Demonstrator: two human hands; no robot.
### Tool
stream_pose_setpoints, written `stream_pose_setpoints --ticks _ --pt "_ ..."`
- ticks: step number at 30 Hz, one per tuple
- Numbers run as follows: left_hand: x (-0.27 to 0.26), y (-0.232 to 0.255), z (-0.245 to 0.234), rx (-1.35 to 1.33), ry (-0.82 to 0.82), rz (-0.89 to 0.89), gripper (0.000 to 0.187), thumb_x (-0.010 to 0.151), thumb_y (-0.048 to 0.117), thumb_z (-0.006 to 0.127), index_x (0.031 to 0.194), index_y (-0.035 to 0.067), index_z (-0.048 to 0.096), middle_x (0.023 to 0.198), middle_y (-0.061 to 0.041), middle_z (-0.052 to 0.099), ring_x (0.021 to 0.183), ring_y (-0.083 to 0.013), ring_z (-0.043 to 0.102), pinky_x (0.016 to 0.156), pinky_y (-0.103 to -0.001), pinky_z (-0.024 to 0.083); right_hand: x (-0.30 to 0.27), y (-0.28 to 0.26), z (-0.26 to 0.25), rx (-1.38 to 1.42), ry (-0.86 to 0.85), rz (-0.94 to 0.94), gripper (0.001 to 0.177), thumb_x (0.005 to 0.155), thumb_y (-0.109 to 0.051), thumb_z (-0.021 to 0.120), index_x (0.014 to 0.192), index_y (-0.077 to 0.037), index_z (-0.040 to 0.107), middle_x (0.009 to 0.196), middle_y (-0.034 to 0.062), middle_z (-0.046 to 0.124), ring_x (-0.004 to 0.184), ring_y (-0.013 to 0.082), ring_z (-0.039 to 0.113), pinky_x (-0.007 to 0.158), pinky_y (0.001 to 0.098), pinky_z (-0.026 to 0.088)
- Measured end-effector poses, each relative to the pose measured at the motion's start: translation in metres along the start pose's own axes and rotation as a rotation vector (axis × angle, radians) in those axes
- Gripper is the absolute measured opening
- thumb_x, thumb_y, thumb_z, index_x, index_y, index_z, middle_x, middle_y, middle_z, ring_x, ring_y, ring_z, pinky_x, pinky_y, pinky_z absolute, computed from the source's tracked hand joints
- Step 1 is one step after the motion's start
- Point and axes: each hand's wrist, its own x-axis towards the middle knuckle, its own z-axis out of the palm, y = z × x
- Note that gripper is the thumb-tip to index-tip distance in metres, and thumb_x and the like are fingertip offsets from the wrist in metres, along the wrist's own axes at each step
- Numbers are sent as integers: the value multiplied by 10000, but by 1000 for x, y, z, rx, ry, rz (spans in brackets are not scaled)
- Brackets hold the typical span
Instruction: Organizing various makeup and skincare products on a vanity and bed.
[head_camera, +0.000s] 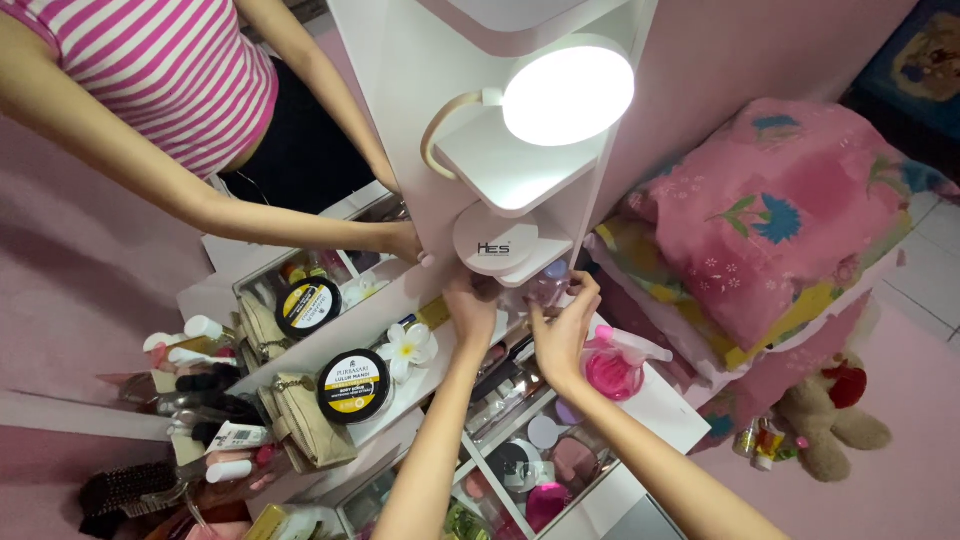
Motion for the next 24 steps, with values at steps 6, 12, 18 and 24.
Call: stream_pose_setpoints --ticks 6,12,18,24 --pt "-15 32 -1 -9 -205 -142 232 846 53 800 1039 -36 706 872 -97 787 746 -136 710 684 -289 555 7 -7 3 267 33 63 601 893 -32 739 1349 -21 348 1286 196 433 1067 275 618 821 328 587" --pt "-22 27 6 -59 -215 -164 347 817 63 810 1112 -36 656 938 -122 790 832 -161 760 746 -319 602 -4 8 11 233 -51 183 273 901 -34 686 1140 -24 554 1059 140 674 971 223 699 760 348 592" --pt "-25 27 5 -55 -228 -206 351 823 40 778 1136 -30 635 950 -131 784 847 -176 764 727 -325 606 -11 23 0 149 -135 -42 397 825 2 650 1220 -30 662 1179 158 693 1114 270 690 975 396 536" --pt "-36 22 10 13 -137 -68 369 788 10 759 1137 -35 648 944 -111 769 833 -173 743 715 -308 586 -14 7 -16 293 -271 126 440 823 -55 668 1262 -48 640 1278 111 665 1149 250 683 968 386 533"
